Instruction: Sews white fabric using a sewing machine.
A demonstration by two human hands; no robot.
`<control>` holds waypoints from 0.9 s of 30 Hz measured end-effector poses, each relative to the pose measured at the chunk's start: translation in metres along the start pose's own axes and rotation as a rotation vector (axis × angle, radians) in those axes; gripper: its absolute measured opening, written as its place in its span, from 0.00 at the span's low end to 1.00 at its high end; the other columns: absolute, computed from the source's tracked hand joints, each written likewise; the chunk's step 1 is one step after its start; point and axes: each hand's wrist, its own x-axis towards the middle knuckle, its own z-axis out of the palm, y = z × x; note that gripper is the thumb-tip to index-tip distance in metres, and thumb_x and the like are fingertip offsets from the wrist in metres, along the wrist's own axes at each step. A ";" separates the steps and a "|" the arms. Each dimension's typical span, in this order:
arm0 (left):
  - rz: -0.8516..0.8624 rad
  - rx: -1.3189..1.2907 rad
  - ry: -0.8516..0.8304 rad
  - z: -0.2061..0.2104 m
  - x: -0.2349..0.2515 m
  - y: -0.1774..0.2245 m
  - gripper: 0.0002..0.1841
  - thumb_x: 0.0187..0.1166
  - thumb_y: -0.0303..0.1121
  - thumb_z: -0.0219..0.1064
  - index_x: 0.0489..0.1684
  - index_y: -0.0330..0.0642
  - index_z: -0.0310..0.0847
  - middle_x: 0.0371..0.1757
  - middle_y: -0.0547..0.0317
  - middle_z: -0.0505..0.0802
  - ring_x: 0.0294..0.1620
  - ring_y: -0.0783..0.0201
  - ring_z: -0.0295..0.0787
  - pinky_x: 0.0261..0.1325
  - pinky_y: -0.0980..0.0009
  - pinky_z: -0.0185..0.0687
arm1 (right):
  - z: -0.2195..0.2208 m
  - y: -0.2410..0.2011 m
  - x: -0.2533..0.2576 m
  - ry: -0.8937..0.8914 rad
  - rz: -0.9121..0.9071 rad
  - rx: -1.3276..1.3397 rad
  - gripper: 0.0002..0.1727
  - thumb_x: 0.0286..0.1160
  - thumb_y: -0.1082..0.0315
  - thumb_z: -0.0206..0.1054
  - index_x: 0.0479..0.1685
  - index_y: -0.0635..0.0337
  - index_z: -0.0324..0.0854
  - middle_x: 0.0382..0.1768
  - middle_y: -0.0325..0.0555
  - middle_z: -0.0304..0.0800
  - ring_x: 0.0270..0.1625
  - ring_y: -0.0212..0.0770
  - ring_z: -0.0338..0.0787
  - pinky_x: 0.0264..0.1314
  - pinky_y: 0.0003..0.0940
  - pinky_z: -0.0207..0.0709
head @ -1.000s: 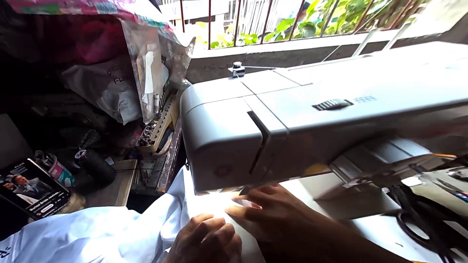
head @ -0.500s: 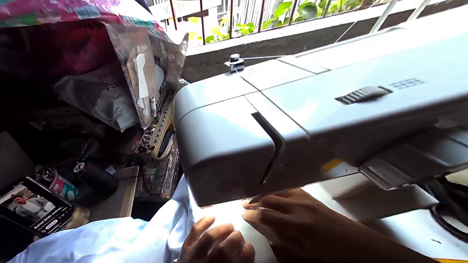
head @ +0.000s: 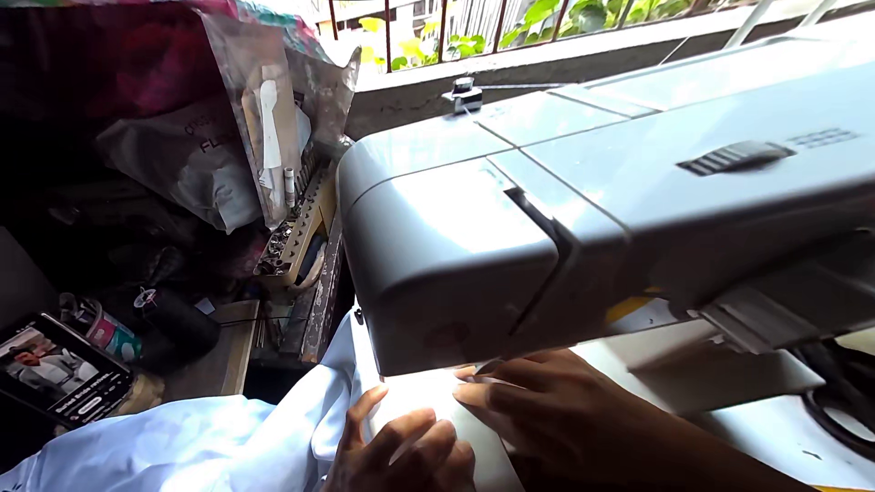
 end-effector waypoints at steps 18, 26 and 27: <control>-0.029 0.024 -0.077 -0.004 0.004 0.000 0.16 0.88 0.45 0.56 0.65 0.58 0.84 0.62 0.68 0.92 0.71 0.66 0.81 0.85 0.51 0.51 | 0.002 -0.001 0.000 0.025 0.043 -0.016 0.13 0.82 0.62 0.54 0.43 0.44 0.86 0.39 0.34 0.89 0.44 0.31 0.87 0.44 0.24 0.77; -0.022 0.028 -0.055 -0.003 0.003 -0.004 0.17 0.88 0.45 0.54 0.66 0.56 0.83 0.63 0.66 0.92 0.71 0.65 0.82 0.84 0.51 0.51 | -0.001 -0.003 0.002 -0.006 0.062 -0.010 0.13 0.83 0.61 0.55 0.45 0.45 0.87 0.42 0.35 0.91 0.46 0.31 0.88 0.46 0.26 0.79; -0.024 0.039 -0.059 -0.003 0.004 -0.004 0.17 0.88 0.45 0.54 0.66 0.57 0.83 0.63 0.68 0.92 0.71 0.66 0.82 0.85 0.51 0.51 | -0.002 -0.002 0.002 -0.008 0.059 -0.008 0.13 0.83 0.61 0.54 0.45 0.45 0.87 0.42 0.35 0.91 0.46 0.31 0.88 0.46 0.26 0.79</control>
